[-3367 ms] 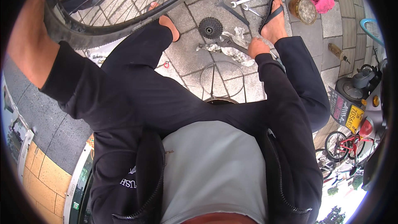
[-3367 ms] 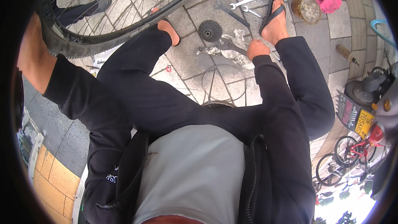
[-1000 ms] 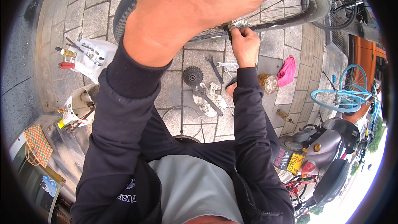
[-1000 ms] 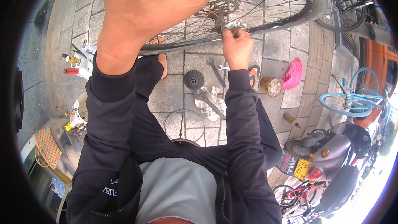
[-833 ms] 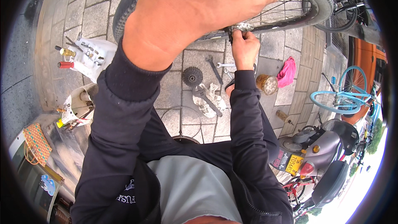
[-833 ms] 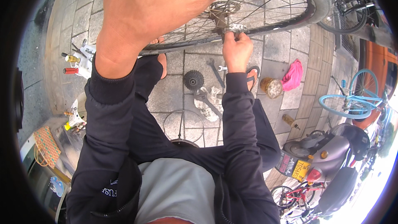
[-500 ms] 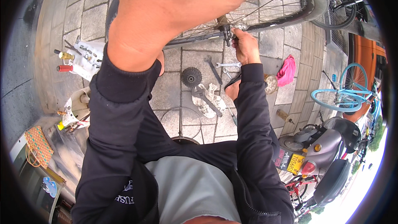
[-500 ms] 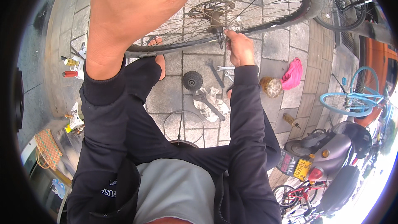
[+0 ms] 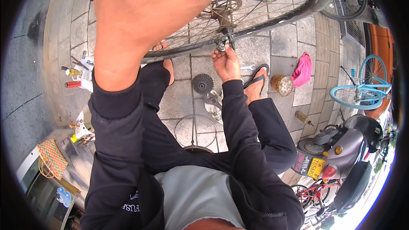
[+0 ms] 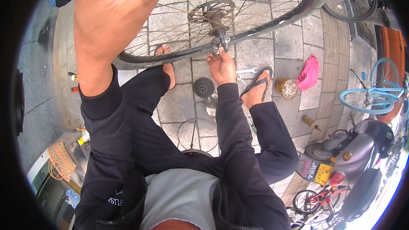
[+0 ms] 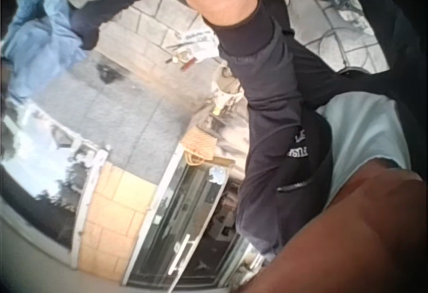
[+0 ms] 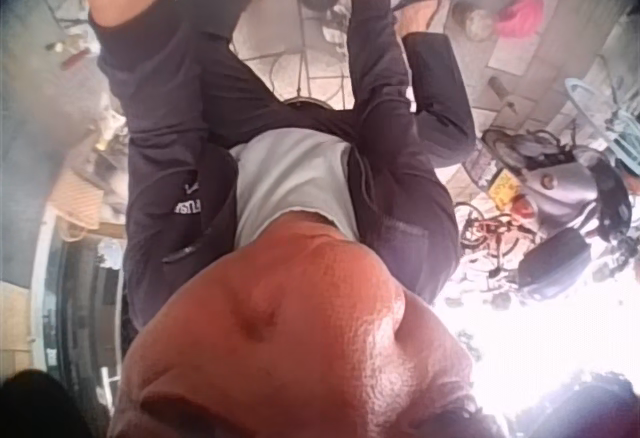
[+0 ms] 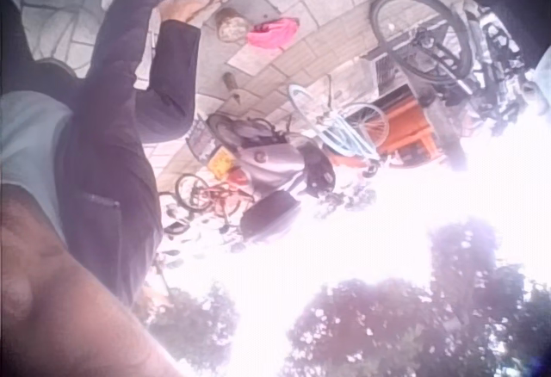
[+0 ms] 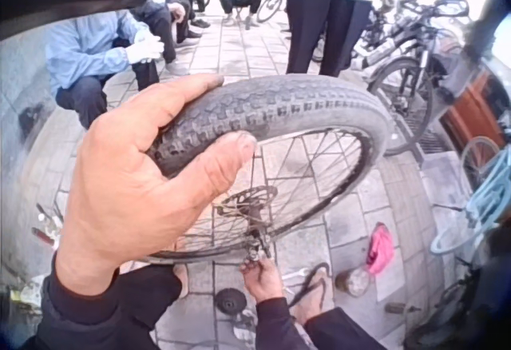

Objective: The person removes a cassette from a bicycle wheel, cleans the hub and cassette with a cloth, and reassembles the components. The person uses a wrench to loosen and tighten the lockring, and wipes the parts with a rag.

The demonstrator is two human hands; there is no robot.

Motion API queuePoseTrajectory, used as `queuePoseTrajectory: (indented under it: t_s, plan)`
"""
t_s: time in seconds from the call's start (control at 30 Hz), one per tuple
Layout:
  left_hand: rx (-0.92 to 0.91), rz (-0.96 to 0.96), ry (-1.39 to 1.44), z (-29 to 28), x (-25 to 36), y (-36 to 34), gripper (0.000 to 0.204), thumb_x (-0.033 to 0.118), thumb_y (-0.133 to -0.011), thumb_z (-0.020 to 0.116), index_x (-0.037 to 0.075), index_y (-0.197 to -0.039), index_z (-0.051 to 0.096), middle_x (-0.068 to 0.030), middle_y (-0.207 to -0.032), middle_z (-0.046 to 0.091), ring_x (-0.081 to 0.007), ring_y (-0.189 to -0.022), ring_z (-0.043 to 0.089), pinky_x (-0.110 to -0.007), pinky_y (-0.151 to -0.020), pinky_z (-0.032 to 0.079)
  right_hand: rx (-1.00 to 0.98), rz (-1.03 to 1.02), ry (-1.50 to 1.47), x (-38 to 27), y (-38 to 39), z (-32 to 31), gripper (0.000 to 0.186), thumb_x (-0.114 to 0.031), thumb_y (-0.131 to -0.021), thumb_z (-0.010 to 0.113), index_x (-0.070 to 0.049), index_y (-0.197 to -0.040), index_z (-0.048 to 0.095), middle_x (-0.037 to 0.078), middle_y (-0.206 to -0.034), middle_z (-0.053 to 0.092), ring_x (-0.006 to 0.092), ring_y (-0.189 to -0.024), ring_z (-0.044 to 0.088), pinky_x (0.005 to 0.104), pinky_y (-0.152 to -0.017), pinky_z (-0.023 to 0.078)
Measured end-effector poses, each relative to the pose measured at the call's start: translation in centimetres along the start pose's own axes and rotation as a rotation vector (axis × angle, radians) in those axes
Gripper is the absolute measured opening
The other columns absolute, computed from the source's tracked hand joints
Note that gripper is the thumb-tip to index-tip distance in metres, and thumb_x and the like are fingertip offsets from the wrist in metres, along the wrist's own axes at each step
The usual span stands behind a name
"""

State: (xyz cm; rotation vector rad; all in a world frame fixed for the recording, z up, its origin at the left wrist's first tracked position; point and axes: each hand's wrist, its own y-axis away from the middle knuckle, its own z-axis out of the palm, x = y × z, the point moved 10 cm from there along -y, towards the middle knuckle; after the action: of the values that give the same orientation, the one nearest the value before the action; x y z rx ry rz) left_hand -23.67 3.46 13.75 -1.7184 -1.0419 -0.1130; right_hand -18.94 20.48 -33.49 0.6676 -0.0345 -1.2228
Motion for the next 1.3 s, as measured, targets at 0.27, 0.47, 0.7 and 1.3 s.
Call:
queuePoseTrajectory:
  t_s: [0.27,0.47,0.7,1.3]
  plan:
    - [-0.022,-0.040,0.187,0.2,-0.1,-1.8,0.046,0.019,-0.091,0.087,-0.007,-0.125,0.070,-0.0155,-0.105,0.079,-0.0157,-0.091,0.073,-0.030,-0.081,0.059,0.086,-0.652,0.728,-9.4,0.7,4.1,0.013,-0.003,-0.101,0.073,-0.005,-0.114,0.069,0.002,-0.106,0.073,0.0093,-0.092,0.065,0.0283,-0.081,0.054]
    - [-0.144,-0.287,0.152,0.1,-1.1,-1.2,0.044,0.018,-0.093,0.086,-0.007,-0.126,0.070,-0.0131,-0.103,0.078,-0.0145,-0.090,0.071,-0.029,-0.081,0.058,0.014,-0.748,0.860,-9.6,0.7,4.7,0.018,0.002,-0.096,0.076,-0.001,-0.113,0.071,0.002,-0.106,0.074,0.0084,-0.096,0.065,0.0255,-0.085,0.052]
    - [-0.214,-0.170,0.222,2.0,-1.8,-1.2,0.045,0.019,-0.093,0.086,-0.007,-0.126,0.069,-0.0132,-0.103,0.078,-0.0150,-0.091,0.072,-0.029,-0.081,0.059,0.126,-0.830,0.979,-7.8,0.9,4.1,0.015,-0.001,-0.096,0.078,0.002,-0.110,0.073,0.002,-0.103,0.076,0.0073,-0.095,0.065,0.0254,-0.085,0.052]
    - [0.005,-0.207,0.474,0.6,-2.9,-0.8,0.049,0.024,-0.088,0.088,-0.005,-0.124,0.071,-0.0175,-0.105,0.078,-0.0228,-0.093,0.076,-0.033,-0.083,0.060,0.199,-0.257,-0.261,0.7,1.7,6.7,0.009,-0.010,-0.108,0.059,-0.002,-0.109,0.061,0.008,-0.099,0.064,0.0234,-0.093,0.064,0.0401,-0.085,0.055]
